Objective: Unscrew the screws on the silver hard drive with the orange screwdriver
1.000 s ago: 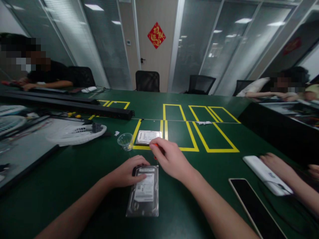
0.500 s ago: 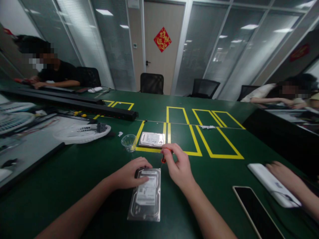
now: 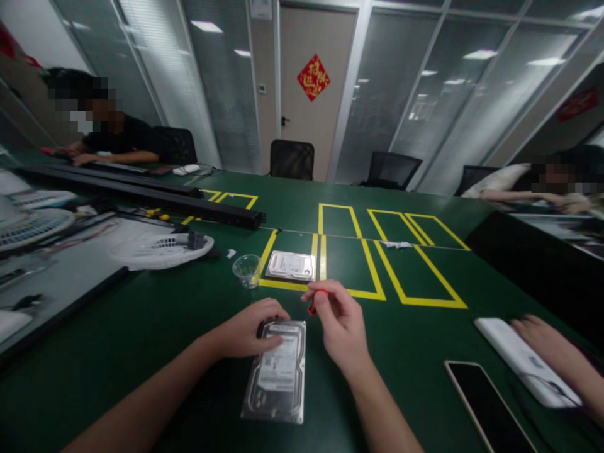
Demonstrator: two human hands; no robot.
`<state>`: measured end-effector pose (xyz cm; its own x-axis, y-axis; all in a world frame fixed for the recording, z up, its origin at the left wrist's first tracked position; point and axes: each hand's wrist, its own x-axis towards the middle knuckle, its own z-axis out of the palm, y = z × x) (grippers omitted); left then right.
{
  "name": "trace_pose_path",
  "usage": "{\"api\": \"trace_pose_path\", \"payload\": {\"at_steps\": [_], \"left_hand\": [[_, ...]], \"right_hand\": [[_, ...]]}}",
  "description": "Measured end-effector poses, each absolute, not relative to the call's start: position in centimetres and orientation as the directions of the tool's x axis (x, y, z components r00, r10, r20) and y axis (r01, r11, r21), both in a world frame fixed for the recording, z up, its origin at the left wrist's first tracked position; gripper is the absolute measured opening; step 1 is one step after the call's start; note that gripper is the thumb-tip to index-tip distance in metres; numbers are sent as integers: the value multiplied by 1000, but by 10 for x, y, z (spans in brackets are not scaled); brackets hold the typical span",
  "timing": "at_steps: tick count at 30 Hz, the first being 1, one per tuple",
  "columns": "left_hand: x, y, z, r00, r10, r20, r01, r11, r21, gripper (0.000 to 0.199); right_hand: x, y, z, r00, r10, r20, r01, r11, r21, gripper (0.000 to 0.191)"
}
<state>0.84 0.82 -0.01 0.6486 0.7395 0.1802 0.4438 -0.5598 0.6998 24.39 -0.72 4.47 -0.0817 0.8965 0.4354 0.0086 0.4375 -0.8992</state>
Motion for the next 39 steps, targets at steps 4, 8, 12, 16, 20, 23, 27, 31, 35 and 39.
{"api": "trace_pose_path", "payload": {"at_steps": [4,8,12,16,20,23,27,31,35,39], "left_hand": [[8,8,1,650,739,176,445,-559,700,32],[7,8,2,645,749,152,462,-541,703,33],[6,8,3,651,747,135,468,-534,704,33],[6,8,3,652,746,136,468,-537,702,34],[6,7,3,650,748,133,469,-533,704,33],[5,7,3,654,746,127,466,-530,708,32],[5,8,4,663,739,119,458,-526,716,32],[5,8,4,662,741,111,465,-523,714,33],[5,8,5,654,750,103,475,-513,716,32],[6,8,5,663,741,103,471,-521,712,32]], "right_hand": [[229,-5,43,-81,929,362,-163,346,-924,28],[222,-2,49,-130,938,322,-262,281,-923,34],[225,-2,49,-142,929,341,-260,298,-918,22],[226,-3,47,-133,924,359,-274,313,-909,13],[224,-3,49,-181,923,339,-322,270,-907,39],[226,-4,50,-177,930,322,-345,247,-905,33],[226,-4,45,-166,920,354,-386,270,-882,8],[224,-4,43,-172,909,380,-401,288,-870,14],[225,-4,46,-170,916,364,-438,260,-860,36],[230,-3,44,-149,924,353,-402,270,-875,18]]}}
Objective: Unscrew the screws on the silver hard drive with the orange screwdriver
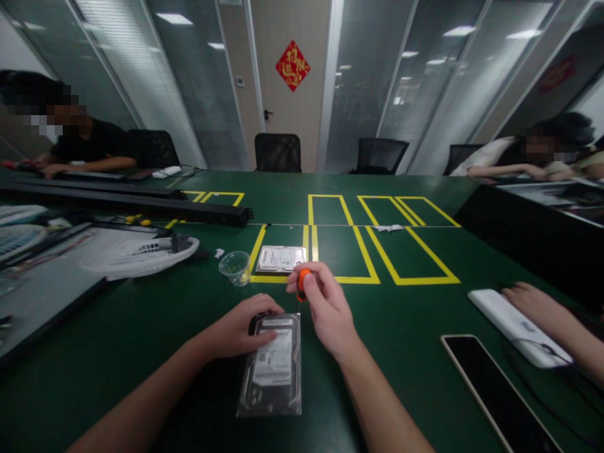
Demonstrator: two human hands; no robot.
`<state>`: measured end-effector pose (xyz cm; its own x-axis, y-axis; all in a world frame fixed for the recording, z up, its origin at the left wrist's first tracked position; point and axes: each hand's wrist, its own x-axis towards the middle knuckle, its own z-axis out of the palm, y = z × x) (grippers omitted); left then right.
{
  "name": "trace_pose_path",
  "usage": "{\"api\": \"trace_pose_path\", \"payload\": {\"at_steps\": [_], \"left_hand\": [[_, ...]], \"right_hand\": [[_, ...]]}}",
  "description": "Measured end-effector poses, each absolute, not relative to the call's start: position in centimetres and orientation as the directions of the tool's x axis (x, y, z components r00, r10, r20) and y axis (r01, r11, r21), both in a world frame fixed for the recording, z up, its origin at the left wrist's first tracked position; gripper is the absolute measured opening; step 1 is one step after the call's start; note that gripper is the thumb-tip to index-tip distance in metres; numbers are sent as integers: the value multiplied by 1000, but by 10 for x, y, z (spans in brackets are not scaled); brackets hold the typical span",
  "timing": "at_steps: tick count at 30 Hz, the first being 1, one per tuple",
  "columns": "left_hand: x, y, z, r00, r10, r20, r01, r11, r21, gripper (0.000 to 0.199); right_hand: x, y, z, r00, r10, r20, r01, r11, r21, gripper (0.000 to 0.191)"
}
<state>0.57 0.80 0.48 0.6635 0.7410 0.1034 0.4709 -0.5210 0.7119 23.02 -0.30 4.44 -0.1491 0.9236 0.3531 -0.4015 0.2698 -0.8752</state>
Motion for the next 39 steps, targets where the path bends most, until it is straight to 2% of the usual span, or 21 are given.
{"api": "trace_pose_path", "payload": {"at_steps": [2,5,10,12,15,20,26,29,39], "left_hand": [[6,8,4,662,742,108,473,-525,708,32],[5,9,4,660,744,105,479,-525,704,32],[5,9,3,654,750,100,495,-524,693,32],[5,9,3,652,751,101,495,-523,694,32],[5,10,2,650,752,105,492,-523,696,31],[5,13,-3,642,753,142,487,-544,684,32],[7,16,-7,625,762,168,491,-551,675,31],[7,18,-8,619,765,176,491,-553,673,31],[8,21,-6,625,759,184,495,-568,658,35]], "right_hand": [[232,-2,42,-148,916,373,-377,296,-877,10],[230,-3,40,-153,905,397,-389,315,-866,12],[224,-3,43,-164,905,394,-448,287,-847,36],[224,-2,42,-166,911,377,-448,271,-852,30],[226,0,38,-133,911,390,-380,317,-869,19],[230,5,34,-104,897,430,-363,368,-856,10],[224,11,32,-84,905,417,-395,354,-848,16],[220,12,35,-118,906,407,-485,305,-819,34],[222,18,41,-124,901,416,-436,327,-839,17]]}}
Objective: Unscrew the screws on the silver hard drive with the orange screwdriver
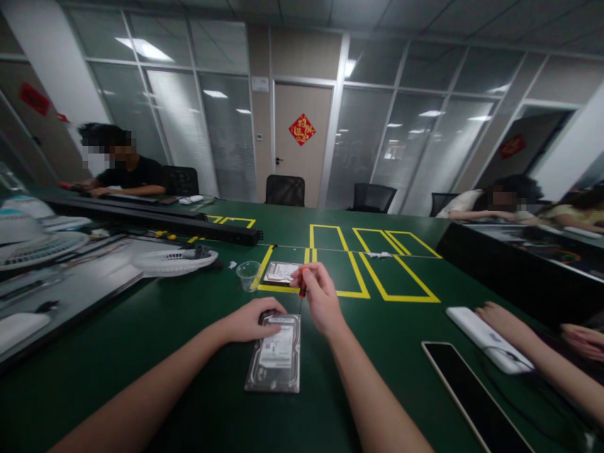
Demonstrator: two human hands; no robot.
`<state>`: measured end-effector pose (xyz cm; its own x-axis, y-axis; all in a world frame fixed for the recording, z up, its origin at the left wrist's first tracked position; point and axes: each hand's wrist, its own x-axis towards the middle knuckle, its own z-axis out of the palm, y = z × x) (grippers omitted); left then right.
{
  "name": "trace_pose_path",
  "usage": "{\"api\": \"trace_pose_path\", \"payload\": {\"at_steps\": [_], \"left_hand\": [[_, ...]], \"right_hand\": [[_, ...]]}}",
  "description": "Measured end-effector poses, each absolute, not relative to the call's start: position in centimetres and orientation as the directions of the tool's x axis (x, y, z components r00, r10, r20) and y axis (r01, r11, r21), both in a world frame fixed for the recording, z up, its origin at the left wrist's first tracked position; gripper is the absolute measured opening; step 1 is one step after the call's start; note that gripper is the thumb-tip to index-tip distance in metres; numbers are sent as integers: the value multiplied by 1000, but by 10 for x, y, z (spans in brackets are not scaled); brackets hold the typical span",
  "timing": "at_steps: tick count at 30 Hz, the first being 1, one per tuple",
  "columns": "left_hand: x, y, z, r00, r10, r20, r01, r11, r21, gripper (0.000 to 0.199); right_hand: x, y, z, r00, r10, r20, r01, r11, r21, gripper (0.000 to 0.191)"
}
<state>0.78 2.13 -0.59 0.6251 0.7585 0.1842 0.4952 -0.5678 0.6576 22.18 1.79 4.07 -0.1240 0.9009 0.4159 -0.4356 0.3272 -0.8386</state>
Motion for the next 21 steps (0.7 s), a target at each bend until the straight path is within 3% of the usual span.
{"api": "trace_pose_path", "payload": {"at_steps": [6,11,17,21], "left_hand": [[8,20,-4,624,760,181,498,-566,657,34],[9,21,-3,627,757,182,496,-569,656,35],[9,23,-5,634,747,202,479,-584,655,35],[11,23,-4,639,740,212,472,-594,651,35]], "right_hand": [[220,25,43,-136,888,440,-451,340,-825,14],[221,19,41,-111,881,460,-479,358,-801,31],[224,16,40,-96,895,435,-394,367,-843,17],[222,17,39,-93,876,473,-362,413,-836,18]]}}
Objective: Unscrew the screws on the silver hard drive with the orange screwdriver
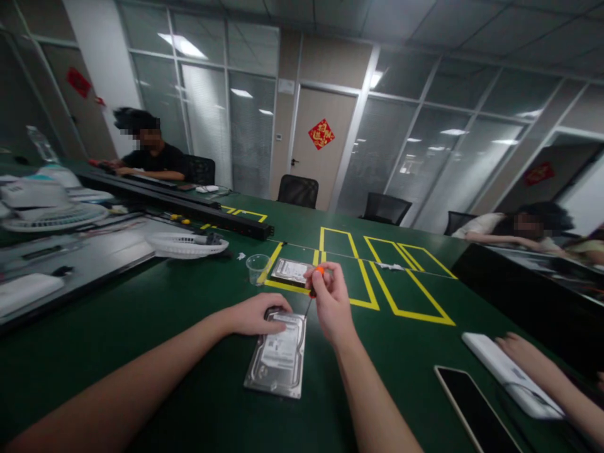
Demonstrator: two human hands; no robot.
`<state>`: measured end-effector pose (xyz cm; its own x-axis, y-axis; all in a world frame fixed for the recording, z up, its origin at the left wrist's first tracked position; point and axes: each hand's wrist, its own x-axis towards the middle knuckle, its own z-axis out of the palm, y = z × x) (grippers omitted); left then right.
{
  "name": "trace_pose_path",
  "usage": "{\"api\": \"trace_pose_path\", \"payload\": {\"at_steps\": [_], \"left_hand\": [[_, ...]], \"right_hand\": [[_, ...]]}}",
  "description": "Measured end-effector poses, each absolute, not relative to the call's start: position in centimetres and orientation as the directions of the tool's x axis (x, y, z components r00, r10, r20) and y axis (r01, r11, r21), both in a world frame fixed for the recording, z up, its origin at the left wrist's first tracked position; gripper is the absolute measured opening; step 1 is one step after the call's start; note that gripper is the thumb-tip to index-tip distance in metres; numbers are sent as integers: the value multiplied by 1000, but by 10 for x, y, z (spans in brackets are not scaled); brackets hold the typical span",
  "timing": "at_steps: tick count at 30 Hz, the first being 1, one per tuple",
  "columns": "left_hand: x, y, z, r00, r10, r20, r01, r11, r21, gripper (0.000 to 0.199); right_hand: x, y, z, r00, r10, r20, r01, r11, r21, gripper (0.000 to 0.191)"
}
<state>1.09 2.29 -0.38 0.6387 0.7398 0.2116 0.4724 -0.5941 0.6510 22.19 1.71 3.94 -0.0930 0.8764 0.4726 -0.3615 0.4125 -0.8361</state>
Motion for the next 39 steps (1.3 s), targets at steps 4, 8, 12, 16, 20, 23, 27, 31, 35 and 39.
{"api": "trace_pose_path", "payload": {"at_steps": [4,8,12,16,20,23,27,31,35,39], "left_hand": [[12,23,-4,629,746,220,479,-594,646,35],[12,21,-4,621,751,224,477,-589,652,34],[11,20,-2,626,751,212,480,-585,654,35],[10,20,-2,627,753,203,479,-577,661,35],[9,21,-3,626,754,198,482,-574,662,35],[8,21,-2,632,750,195,482,-578,659,35],[7,20,0,635,751,181,492,-573,655,35],[7,20,1,638,748,180,492,-577,653,35],[8,20,1,642,747,173,493,-575,653,35],[8,20,0,642,745,180,484,-577,658,36]], "right_hand": [[221,16,41,-109,887,448,-377,380,-845,30],[225,17,41,-80,893,443,-346,392,-853,22],[227,19,40,-37,876,480,-282,452,-846,18],[229,20,41,-18,852,523,-144,516,-845,28],[232,20,42,-7,832,555,-34,554,-832,26],[235,20,42,-42,845,532,-114,525,-843,29],[235,17,44,-63,840,539,-95,532,-841,29],[232,12,48,-45,827,561,-33,560,-828,25],[230,11,48,7,804,595,15,595,-804,19],[231,13,44,49,808,588,7,588,-809,25]]}}
